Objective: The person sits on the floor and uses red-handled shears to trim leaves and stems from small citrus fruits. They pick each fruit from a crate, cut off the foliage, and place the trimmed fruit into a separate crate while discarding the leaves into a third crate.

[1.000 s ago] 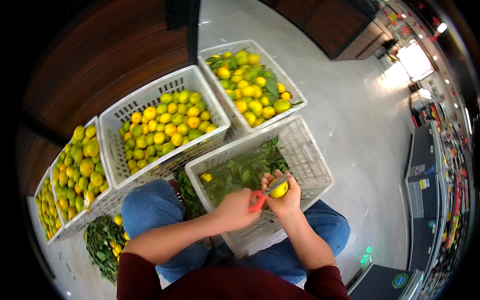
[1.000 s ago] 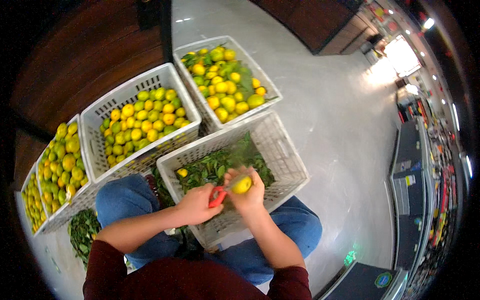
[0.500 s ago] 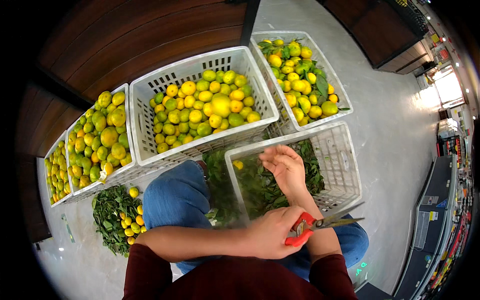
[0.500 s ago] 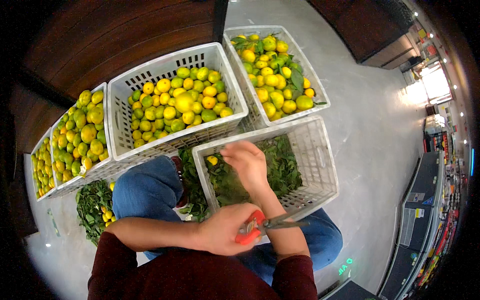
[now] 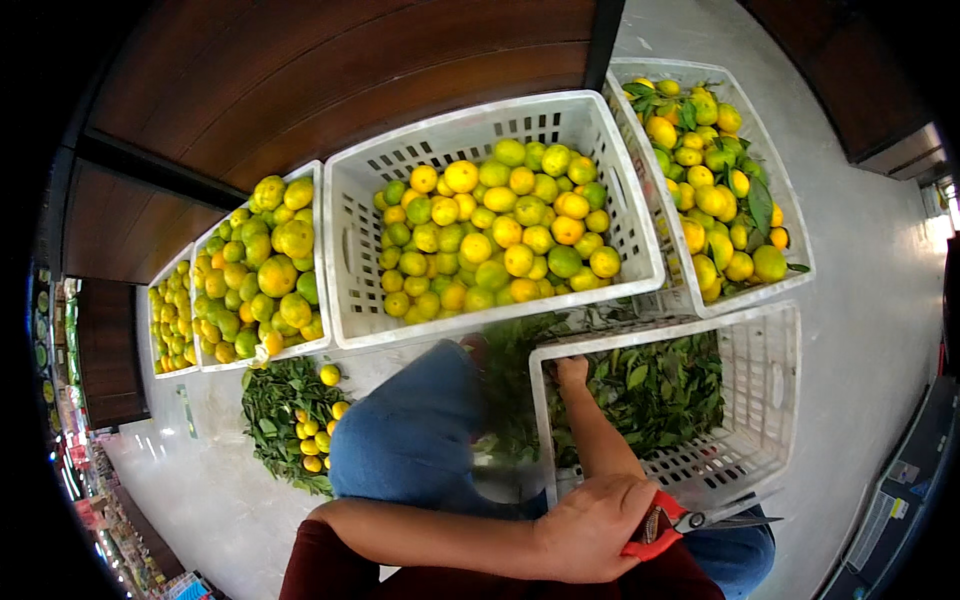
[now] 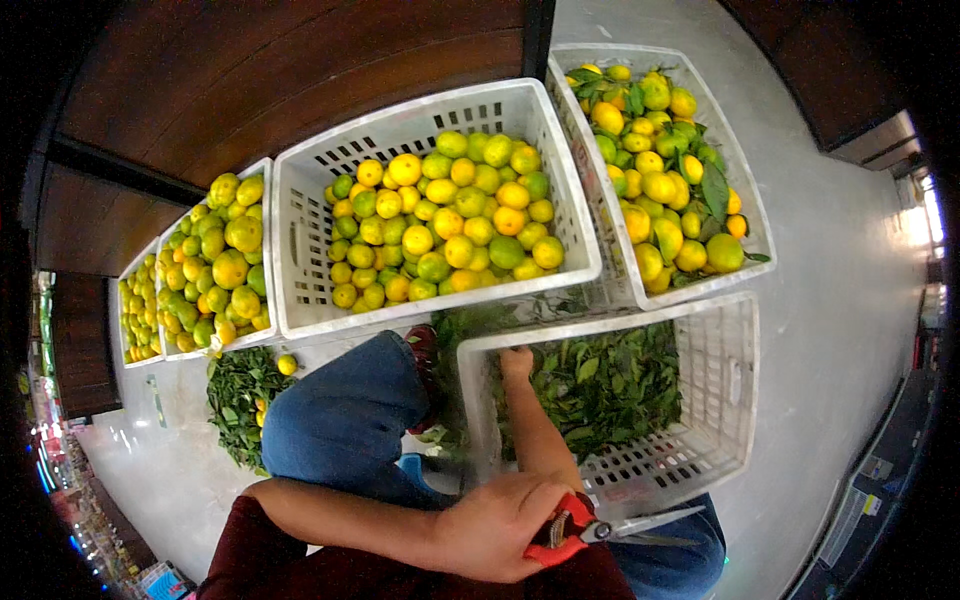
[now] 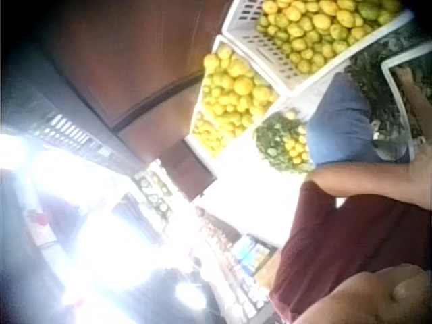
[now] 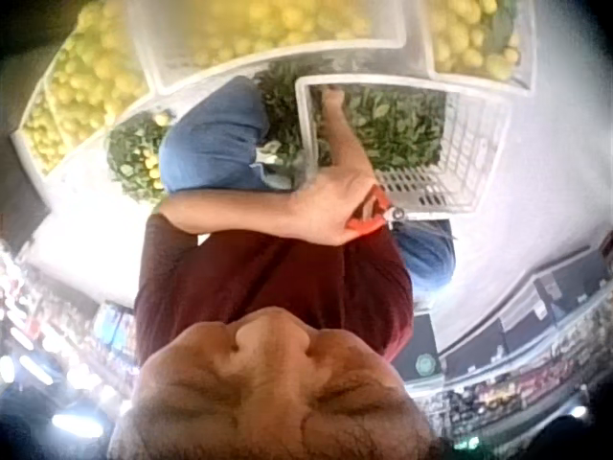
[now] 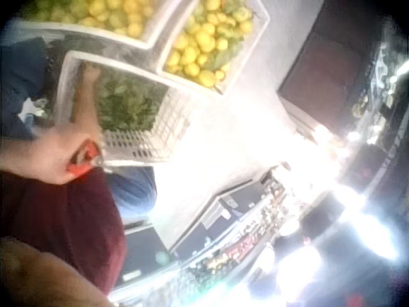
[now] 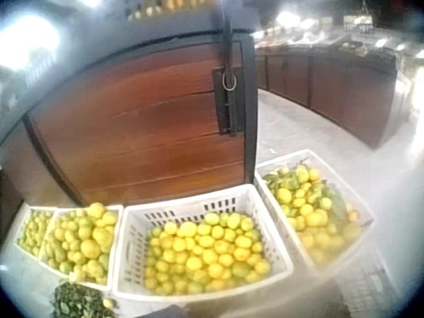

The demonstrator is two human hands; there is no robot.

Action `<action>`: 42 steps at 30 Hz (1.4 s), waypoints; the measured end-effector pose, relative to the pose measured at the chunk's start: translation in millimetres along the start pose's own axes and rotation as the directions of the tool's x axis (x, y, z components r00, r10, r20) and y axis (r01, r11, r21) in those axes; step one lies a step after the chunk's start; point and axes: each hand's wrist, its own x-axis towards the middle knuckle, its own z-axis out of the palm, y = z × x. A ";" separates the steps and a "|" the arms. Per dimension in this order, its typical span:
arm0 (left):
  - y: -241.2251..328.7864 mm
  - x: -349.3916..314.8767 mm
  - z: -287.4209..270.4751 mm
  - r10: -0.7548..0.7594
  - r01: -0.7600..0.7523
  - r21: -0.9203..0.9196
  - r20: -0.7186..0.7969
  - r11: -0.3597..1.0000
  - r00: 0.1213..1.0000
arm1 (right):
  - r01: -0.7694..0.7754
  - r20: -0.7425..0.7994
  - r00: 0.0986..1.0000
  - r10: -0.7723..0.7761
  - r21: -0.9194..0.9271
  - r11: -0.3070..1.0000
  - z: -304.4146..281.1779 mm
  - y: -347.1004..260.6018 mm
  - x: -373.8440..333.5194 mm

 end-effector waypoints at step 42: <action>-17.9 27.9 -5.2 0.009 -0.061 0.371 0.138 0.926 0.990 | 0.763 -0.082 0.625 -0.776 0.275 0.585 -210.3 -143.5 -280.2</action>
